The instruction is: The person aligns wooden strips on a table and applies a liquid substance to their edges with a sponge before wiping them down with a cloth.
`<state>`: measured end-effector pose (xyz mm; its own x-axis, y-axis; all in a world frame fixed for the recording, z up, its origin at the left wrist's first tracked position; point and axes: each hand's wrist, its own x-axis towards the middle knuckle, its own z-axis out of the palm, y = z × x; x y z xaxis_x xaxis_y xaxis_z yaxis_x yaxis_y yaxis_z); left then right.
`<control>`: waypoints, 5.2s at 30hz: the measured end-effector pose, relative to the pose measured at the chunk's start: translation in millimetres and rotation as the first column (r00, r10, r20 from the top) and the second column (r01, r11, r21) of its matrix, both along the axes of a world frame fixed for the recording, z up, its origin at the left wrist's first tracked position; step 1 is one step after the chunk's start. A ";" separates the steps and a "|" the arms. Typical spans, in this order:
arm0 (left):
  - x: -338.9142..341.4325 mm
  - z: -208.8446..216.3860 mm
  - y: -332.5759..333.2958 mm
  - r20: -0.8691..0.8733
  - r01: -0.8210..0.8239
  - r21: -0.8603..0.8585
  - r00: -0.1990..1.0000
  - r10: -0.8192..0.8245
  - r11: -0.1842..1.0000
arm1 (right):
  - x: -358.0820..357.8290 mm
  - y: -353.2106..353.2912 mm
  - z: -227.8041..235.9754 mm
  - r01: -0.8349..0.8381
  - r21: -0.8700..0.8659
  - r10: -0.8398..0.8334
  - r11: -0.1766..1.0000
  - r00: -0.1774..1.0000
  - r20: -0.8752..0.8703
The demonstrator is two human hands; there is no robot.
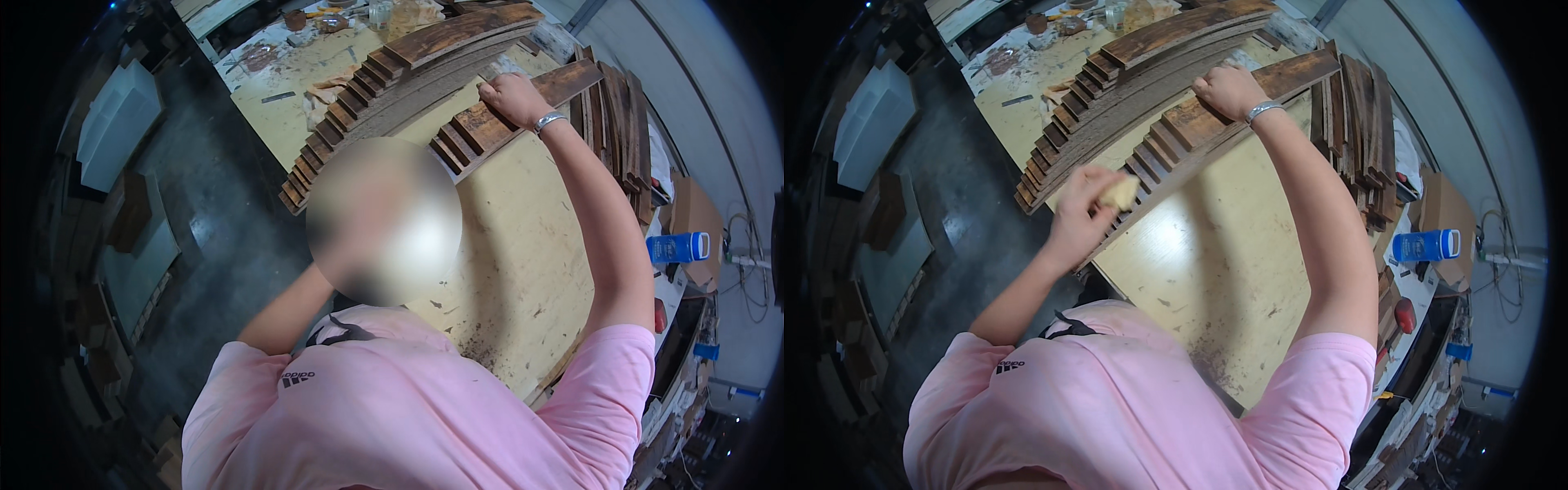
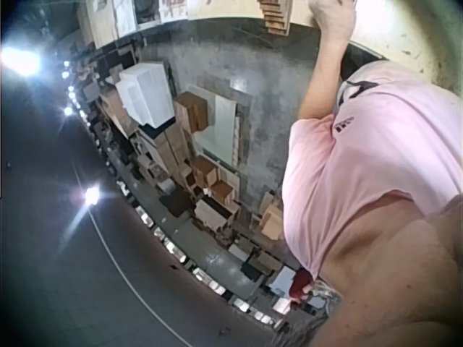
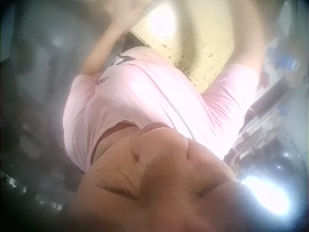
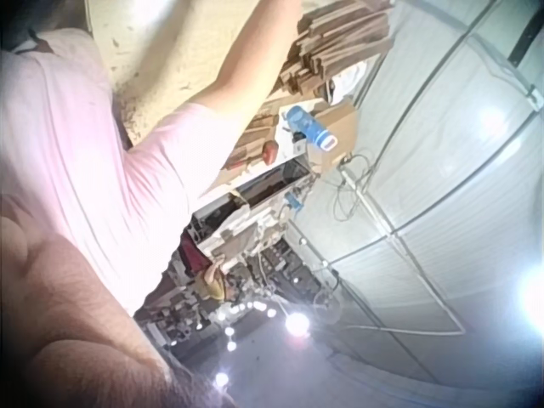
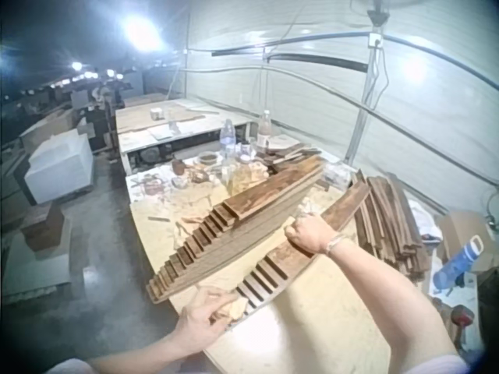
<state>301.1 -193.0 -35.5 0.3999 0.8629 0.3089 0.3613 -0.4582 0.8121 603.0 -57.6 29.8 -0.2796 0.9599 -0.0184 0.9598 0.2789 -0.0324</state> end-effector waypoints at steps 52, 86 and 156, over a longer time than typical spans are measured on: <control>-31.0 -45.8 -31.0 -0.007 0.119 0.118 0.993 -0.119 0.986 | -3.2 -8.0 -2.8 0.177 0.017 -0.172 0.984 0.971 -0.166; -54.5 -59.3 -59.6 0.096 0.059 -0.060 0.994 -0.053 0.996 | 5.2 1.8 -3.3 0.152 -0.051 -0.158 0.987 0.980 -0.121; -105.1 -106.0 -29.7 0.006 -0.353 -0.020 0.935 0.354 0.935 | 9.0 9.5 -17.9 0.138 -0.015 -0.137 0.990 0.964 -0.227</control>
<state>196.0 -222.7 -141.5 0.0651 0.9537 0.2938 0.4895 -0.2871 0.8234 612.1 -48.1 11.8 -0.1417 0.9894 0.0309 0.9563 0.1449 -0.2541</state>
